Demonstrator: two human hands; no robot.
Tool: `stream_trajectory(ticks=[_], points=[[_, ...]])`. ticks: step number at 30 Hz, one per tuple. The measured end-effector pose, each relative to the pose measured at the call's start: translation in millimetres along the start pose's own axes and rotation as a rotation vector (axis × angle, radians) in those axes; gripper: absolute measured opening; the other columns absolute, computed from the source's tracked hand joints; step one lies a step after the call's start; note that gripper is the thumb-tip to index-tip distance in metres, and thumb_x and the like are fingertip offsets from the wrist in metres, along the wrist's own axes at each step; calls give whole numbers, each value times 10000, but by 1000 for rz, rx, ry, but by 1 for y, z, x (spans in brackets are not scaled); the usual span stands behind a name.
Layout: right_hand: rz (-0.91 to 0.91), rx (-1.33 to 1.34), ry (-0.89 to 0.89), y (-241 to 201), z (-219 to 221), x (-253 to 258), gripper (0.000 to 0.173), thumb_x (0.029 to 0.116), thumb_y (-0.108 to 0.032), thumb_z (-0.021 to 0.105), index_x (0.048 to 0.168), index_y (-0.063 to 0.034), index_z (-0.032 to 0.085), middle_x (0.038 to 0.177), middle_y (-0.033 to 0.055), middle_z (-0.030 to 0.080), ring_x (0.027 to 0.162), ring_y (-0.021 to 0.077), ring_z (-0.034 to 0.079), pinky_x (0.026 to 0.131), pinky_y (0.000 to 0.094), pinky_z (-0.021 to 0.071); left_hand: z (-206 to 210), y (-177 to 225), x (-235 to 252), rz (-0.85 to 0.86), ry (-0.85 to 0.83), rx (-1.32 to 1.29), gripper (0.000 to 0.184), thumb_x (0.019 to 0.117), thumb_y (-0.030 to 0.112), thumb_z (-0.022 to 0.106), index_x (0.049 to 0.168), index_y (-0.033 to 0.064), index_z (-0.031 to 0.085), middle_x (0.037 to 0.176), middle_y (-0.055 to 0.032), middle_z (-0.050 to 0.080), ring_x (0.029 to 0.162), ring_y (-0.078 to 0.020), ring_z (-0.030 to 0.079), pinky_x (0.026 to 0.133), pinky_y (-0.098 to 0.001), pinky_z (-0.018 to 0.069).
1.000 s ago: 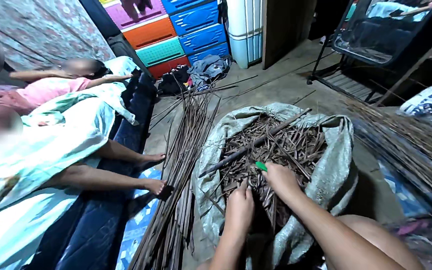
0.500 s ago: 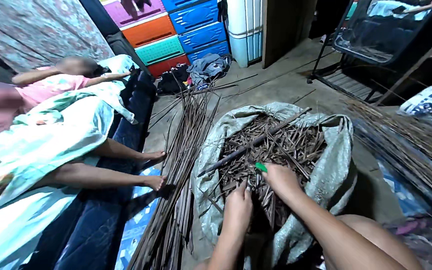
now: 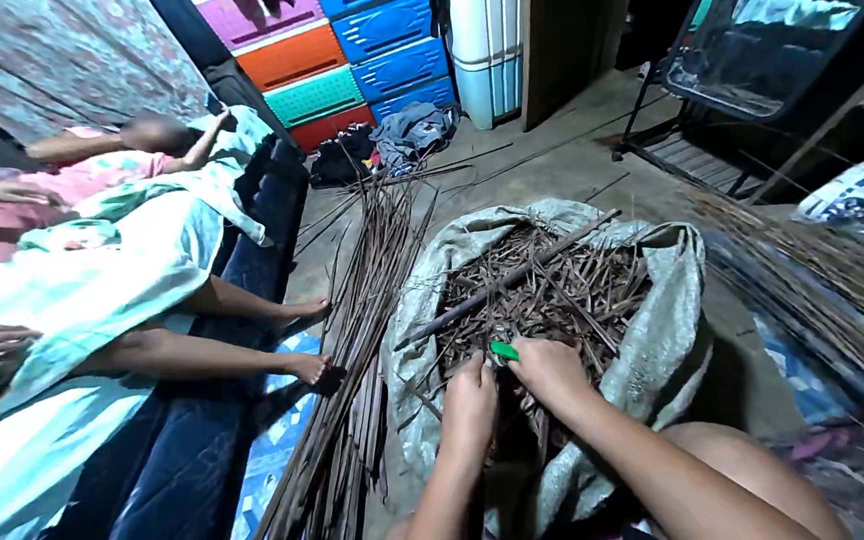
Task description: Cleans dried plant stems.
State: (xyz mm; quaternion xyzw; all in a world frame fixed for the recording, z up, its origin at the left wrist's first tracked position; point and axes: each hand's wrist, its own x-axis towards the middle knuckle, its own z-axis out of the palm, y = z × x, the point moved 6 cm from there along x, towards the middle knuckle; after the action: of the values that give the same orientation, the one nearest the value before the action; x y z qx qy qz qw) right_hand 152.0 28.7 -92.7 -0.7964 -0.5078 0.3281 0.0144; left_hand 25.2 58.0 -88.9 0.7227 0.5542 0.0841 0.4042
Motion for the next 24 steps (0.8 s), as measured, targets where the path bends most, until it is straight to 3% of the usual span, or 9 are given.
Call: stream_trajectory(ticks=[6, 7, 9, 12, 14, 17, 19, 21, 24], points=[[83, 313, 149, 35, -17, 31, 370, 1099, -301, 476, 1240, -7, 651, 1177, 234, 698, 1135, 389, 672, 961, 596, 502, 9, -5, -7, -6, -56, -42, 401, 1119, 241, 408, 1397, 43, 619, 955, -150, 703, 820, -237, 653, 824, -439, 530], [28, 483, 137, 38, -15, 36, 398, 1109, -331, 470, 1220, 0, 661, 1105, 217, 690, 1031, 346, 666, 917, 549, 505, 11, -6, -7, 1, -67, -59, 396, 1118, 245, 415, 1381, 41, 630, 923, -135, 696, 784, -219, 638, 793, -422, 526], [-86, 781, 69, 31, -8, 39, 382, 1111, -346, 478, 1192, -24, 666, 855, 67, 574, 691, 146, 514, 660, 335, 457, 13, -5, -6, 29, -75, -88, 389, 1111, 249, 435, 1371, 42, 638, 899, -120, 694, 752, -200, 628, 763, -408, 525], [-90, 990, 19, 26, -3, 39, 269, 1101, -245, 498, 1131, -27, 654, 708, -17, 479, 539, 65, 411, 525, 245, 380, 21, 1, -9, 17, -137, -100, 410, 1089, 243, 489, 1450, 69, 577, 985, -147, 712, 776, -224, 660, 771, -433, 547], [-59, 1018, 108, 37, -8, 43, 296, 1112, -251, 473, 1149, -23, 659, 724, -9, 489, 552, 73, 417, 541, 252, 389, 24, 2, -11, -6, -181, -93, 427, 1083, 242, 509, 1482, 95, 552, 1065, -148, 731, 829, -224, 689, 815, -433, 556], [-95, 883, 216, 47, -17, 48, 342, 1117, -300, 463, 1122, -18, 658, 809, 29, 556, 633, 97, 486, 627, 288, 441, 23, -4, -9, 5, -140, -112, 396, 1110, 249, 429, 1423, 78, 601, 816, -73, 672, 615, -152, 570, 626, -354, 502], [-125, 616, 125, 38, -16, 39, 356, 1097, -301, 499, 1169, 9, 659, 984, 170, 656, 877, 275, 619, 834, 491, 497, 17, -7, -3, 8, -82, -89, 407, 1118, 257, 404, 1412, 62, 606, 821, -87, 667, 657, -176, 583, 676, -381, 508], [-143, 307, 7, 18, -7, 21, 358, 1057, -329, 528, 1145, -13, 673, 1064, 227, 695, 1037, 390, 670, 904, 619, 493, 10, -11, 2, 11, -23, -63, 411, 1120, 241, 395, 1403, 35, 610, 897, -136, 691, 763, -228, 638, 770, -430, 532], [-152, 81, -91, -3, 3, -8, 364, 1071, -333, 506, 1171, -25, 671, 1132, 224, 702, 1125, 403, 666, 932, 612, 497, 3, -15, 6, -15, 41, -8, 365, 1097, 190, 394, 1126, -13, 696, 854, -156, 675, 791, -276, 656, 772, -484, 531]])
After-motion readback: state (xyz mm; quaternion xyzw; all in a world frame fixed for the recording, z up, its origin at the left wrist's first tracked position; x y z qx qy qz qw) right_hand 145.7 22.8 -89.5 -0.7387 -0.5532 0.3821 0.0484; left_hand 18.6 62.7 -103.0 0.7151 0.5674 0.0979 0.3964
